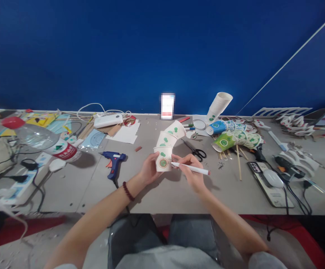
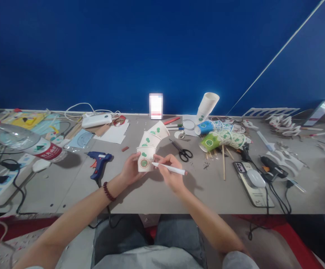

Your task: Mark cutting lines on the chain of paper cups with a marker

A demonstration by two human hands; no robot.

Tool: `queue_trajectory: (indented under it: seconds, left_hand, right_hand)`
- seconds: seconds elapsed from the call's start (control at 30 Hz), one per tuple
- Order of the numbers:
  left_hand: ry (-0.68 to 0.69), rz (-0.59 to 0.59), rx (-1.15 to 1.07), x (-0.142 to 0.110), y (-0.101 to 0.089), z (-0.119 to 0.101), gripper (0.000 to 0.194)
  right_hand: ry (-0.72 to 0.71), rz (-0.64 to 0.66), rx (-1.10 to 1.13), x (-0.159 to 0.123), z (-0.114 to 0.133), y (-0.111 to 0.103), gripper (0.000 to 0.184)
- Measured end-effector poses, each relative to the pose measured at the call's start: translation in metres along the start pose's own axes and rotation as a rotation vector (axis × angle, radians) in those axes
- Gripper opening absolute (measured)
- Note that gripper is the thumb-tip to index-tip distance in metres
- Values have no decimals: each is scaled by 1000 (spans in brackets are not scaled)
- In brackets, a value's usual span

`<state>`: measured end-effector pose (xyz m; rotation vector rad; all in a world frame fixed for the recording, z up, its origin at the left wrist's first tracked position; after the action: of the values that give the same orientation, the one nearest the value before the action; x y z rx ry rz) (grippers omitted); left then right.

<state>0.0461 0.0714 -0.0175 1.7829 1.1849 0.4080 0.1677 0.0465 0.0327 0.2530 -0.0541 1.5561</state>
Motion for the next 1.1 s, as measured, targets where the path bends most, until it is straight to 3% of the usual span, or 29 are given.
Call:
queue_trajectory:
  seconds: [0.13, 0.67, 0.93, 1.1]
  left_hand:
    - [3, 41, -1, -1, 8, -2, 33]
    - [49, -2, 54, -2, 3, -3, 32]
    - [11, -52, -62, -4, 1, 6, 31]
    - [21, -56, 143, -4, -4, 4, 39]
  right_hand:
    - [9, -1, -11, -1, 0, 1, 27]
    - [10, -22, -93, -3, -8, 0, 18]
    - [-4, 9, -36, -2, -11, -2, 16]
    - [-34, -43, -22, -1, -6, -8, 17]
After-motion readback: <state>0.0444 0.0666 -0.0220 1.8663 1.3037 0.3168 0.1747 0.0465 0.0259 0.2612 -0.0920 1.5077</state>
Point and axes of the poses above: each hand's wrist, its own x-axis towards the middle knuckle, its own y-axis out of the palm, z = x × y, the point moved 9 cm from there along x, towards the middle knuckle, and after that the axes turned 1 degree about -x, right-handed, at the moved point
